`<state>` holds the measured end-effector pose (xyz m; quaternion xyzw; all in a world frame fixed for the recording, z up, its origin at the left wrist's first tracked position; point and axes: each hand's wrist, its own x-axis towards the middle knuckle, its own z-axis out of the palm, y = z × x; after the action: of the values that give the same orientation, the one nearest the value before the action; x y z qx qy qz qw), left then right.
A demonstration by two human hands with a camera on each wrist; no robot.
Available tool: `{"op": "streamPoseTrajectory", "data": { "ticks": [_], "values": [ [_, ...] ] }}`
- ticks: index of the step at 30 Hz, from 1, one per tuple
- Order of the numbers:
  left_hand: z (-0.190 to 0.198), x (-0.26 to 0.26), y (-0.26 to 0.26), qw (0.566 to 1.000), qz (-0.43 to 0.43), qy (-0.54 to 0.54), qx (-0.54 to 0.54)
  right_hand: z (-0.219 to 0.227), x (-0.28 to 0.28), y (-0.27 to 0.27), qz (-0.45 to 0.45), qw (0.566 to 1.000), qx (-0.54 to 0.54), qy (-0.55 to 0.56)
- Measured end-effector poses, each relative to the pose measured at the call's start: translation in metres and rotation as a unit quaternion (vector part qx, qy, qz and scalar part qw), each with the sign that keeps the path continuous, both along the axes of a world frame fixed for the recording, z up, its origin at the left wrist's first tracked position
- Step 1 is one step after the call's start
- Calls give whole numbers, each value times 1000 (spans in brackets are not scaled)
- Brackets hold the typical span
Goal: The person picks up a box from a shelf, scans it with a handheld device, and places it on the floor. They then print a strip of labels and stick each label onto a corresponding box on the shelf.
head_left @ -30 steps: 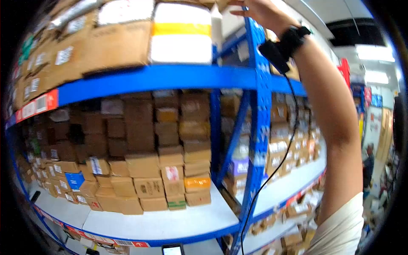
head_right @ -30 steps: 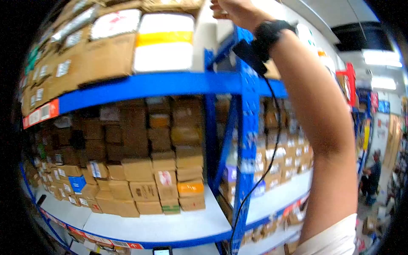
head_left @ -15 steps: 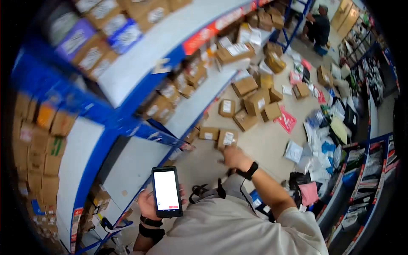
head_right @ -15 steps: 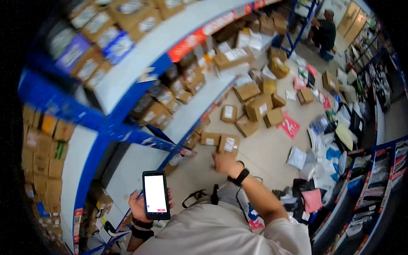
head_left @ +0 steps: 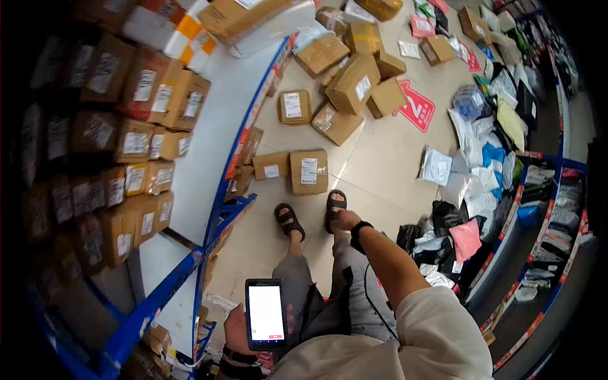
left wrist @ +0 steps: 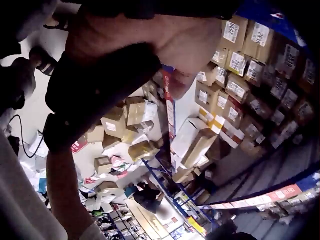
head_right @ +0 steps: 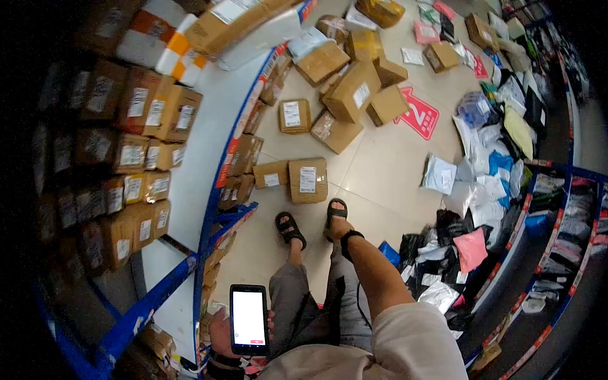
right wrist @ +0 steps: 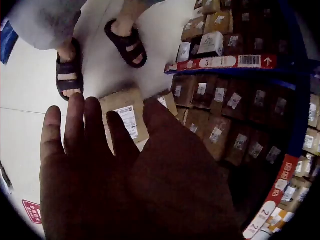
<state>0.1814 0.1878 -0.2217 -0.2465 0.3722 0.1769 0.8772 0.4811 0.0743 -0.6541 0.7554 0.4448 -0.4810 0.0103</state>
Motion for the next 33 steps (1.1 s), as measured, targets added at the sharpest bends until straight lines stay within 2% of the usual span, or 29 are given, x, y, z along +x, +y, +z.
{"op": "streamPoseTrajectory", "data": {
  "ticks": [1,3,4,5,6,7,8,9,10,13,15,16,18,19,20,21,23,26,27,29,30,31,32,33],
  "values": [
    [-10,-2,8,1000,-7,-2,-9,-29,-7,0,2,988,95,-118],
    [-27,-1,28,998,-16,-37,-43,6,15,34,-46,999,12,6],
    [-33,3,36,999,-23,-38,-31,0,18,44,-63,998,-10,-2],
    [-44,2,44,997,-24,-33,-64,-3,25,60,-42,998,27,28],
    [-52,0,51,991,-135,21,-7,-5,37,70,-89,992,-38,76],
    [-61,-5,58,966,-243,75,53,4,53,85,-136,978,-101,124],
    [-82,8,76,972,-130,-11,-197,-2,67,95,-145,977,-100,120],
    [-84,18,87,963,-100,-42,-248,-7,81,102,-181,973,-96,107],
    [-85,36,89,967,-103,-22,-233,-15,94,107,-216,967,-94,96],
    [-102,69,85,972,-144,60,-175,-72,123,119,-410,906,-12,101],
    [-112,100,84,970,-164,102,-150,-97,153,150,-505,863,29,20],
    [-115,116,84,967,-175,121,-138,-52,171,187,-565,824,25,-12],
    [-121,148,86,961,-193,157,-120,-56,201,238,-621,772,122,-57],
    [-124,163,87,958,-201,170,-110,-46,228,263,-611,777,148,-12],
    [-128,178,89,956,-207,182,-103,-80,244,281,-645,755,112,-34],
    [-130,191,89,953,-212,193,-98,-70,268,296,-630,771,87,22],
    [-133,214,91,948,-222,211,-89,-86,288,315,-617,782,65,55],
    [-135,239,89,944,-231,222,-78,-63,299,319,-585,799,76,116],
    [-135,245,90,945,-231,219,-75,-75,296,309,-588,797,73,116],
    [-132,258,91,950,-231,204,-58,-107,287,294,-594,781,173,87],
    [-130,265,92,955,-223,191,-51,-112,282,277,-570,791,202,95],
    [-127,269,91,962,-209,170,-46,-45,279,264,-532,842,81,31],
    [-132,264,88,974,-191,113,-52,-16,274,247,-474,877,83,5],
    [-111,303,107,975,-147,107,-125,6,266,225,-425,894,142,-6]
  ]
}}
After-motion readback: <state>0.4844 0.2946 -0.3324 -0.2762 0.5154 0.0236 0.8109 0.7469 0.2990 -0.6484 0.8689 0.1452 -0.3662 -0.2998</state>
